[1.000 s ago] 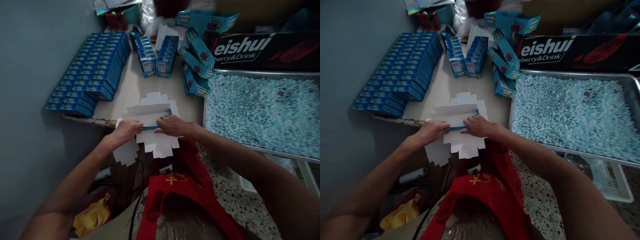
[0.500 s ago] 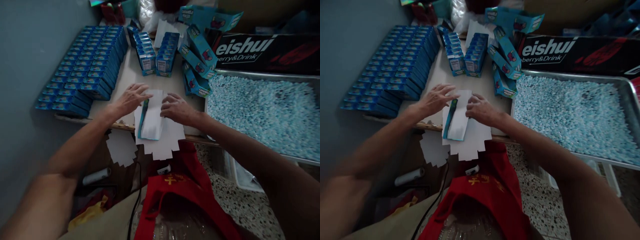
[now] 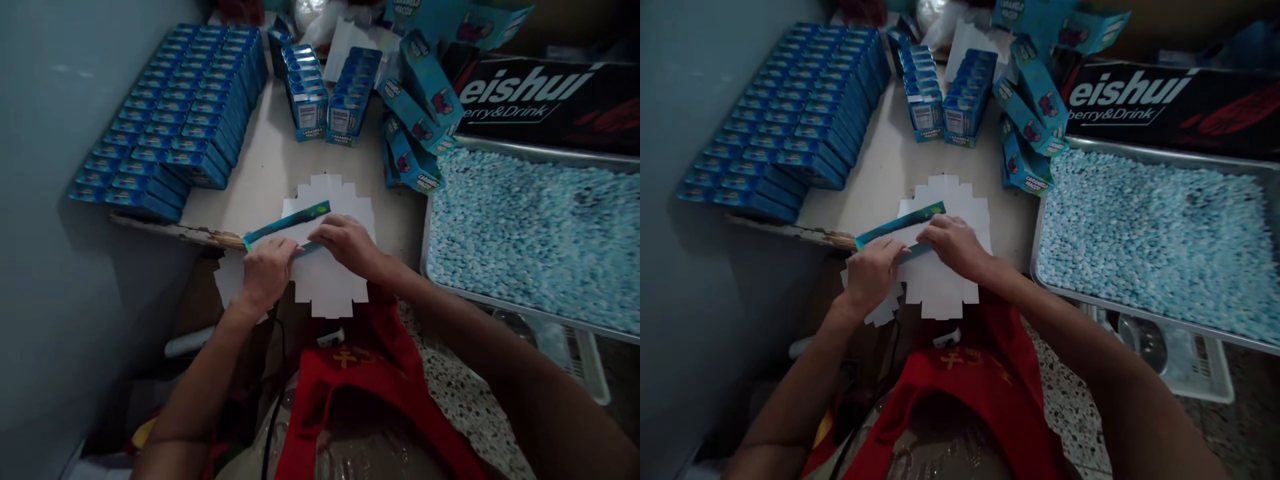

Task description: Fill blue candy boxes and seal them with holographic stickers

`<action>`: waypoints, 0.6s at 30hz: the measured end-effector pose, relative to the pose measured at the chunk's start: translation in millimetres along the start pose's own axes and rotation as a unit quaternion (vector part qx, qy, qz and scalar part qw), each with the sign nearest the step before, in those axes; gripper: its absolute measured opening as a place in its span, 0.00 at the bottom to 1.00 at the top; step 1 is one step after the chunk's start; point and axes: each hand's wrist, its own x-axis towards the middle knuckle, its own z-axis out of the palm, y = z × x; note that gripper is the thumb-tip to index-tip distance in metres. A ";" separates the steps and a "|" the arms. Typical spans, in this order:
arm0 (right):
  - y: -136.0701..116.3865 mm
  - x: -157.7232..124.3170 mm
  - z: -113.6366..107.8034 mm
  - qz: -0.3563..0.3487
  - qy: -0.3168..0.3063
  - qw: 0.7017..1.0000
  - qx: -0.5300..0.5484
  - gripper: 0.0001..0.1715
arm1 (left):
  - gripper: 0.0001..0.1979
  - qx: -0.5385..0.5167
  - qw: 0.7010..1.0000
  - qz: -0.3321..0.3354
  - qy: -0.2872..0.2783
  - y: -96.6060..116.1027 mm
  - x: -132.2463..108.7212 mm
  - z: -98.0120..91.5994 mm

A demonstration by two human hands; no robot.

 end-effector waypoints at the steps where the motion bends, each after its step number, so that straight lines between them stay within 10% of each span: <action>1: 2.6 2.5 -3.6 0.018 -0.002 1.000 0.018 0.20 | 0.22 -0.026 0.999 0.013 -0.020 -5.3 6.0 -1.2; 8: 14.0 32.4 -6.8 0.045 -0.122 0.986 0.102 0.09 | 0.23 -0.112 0.983 -0.081 -0.121 -17.3 31.4 8.5; 14: 6.2 -5.2 14.9 -0.038 -0.030 0.989 -0.142 0.15 | 0.16 0.017 0.997 -0.054 0.060 -1.3 14.7 17.4; 18: 10.3 -21.1 29.0 -0.034 -0.037 0.987 -0.150 0.15 | 0.20 0.066 0.995 -0.004 0.071 5.5 -8.7 27.4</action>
